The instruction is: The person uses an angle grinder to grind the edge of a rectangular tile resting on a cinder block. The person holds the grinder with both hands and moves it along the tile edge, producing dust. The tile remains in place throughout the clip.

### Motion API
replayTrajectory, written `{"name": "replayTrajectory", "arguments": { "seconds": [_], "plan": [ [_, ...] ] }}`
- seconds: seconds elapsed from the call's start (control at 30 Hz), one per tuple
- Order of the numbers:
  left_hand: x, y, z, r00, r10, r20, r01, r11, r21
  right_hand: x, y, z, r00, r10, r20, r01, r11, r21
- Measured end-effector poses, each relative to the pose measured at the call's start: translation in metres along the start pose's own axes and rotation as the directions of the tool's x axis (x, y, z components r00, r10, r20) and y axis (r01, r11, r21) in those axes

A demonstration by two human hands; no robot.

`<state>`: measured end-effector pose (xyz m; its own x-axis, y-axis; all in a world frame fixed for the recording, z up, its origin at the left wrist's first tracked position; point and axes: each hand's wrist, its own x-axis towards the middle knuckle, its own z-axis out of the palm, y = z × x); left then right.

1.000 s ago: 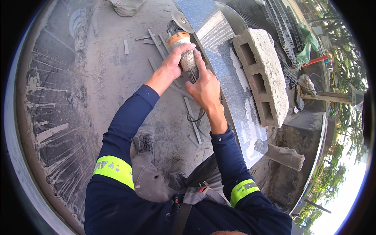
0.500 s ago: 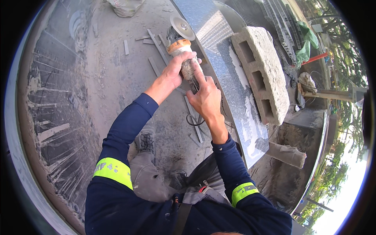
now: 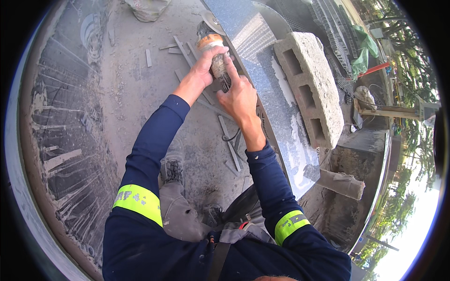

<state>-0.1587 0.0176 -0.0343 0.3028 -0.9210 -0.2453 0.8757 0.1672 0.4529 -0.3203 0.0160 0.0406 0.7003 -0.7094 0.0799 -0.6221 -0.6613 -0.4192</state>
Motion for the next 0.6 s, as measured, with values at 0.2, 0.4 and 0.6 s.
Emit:
{"name": "replayTrajectory", "arguments": {
  "seconds": [0.2, 0.4, 0.6],
  "plan": [
    [-0.031, -0.015, 0.005, 0.999, -0.044, 0.021, 0.045, 0.999, -0.023, -0.031, 0.001, -0.011, 1.000, 0.004, 0.015, -0.004, 1.000, 0.001],
    [-0.059, -0.035, 0.015, 0.998, -0.068, 0.008, 0.068, 0.997, -0.042, -0.062, 0.011, -0.018, 1.000, -0.005, 0.002, 0.005, 0.999, 0.033],
    [-0.038, -0.027, 0.005, 1.000, -0.023, 0.011, 0.023, 1.000, 0.011, -0.041, 0.010, -0.014, 1.000, -0.011, 0.009, 0.011, 1.000, 0.026]
  ]
}}
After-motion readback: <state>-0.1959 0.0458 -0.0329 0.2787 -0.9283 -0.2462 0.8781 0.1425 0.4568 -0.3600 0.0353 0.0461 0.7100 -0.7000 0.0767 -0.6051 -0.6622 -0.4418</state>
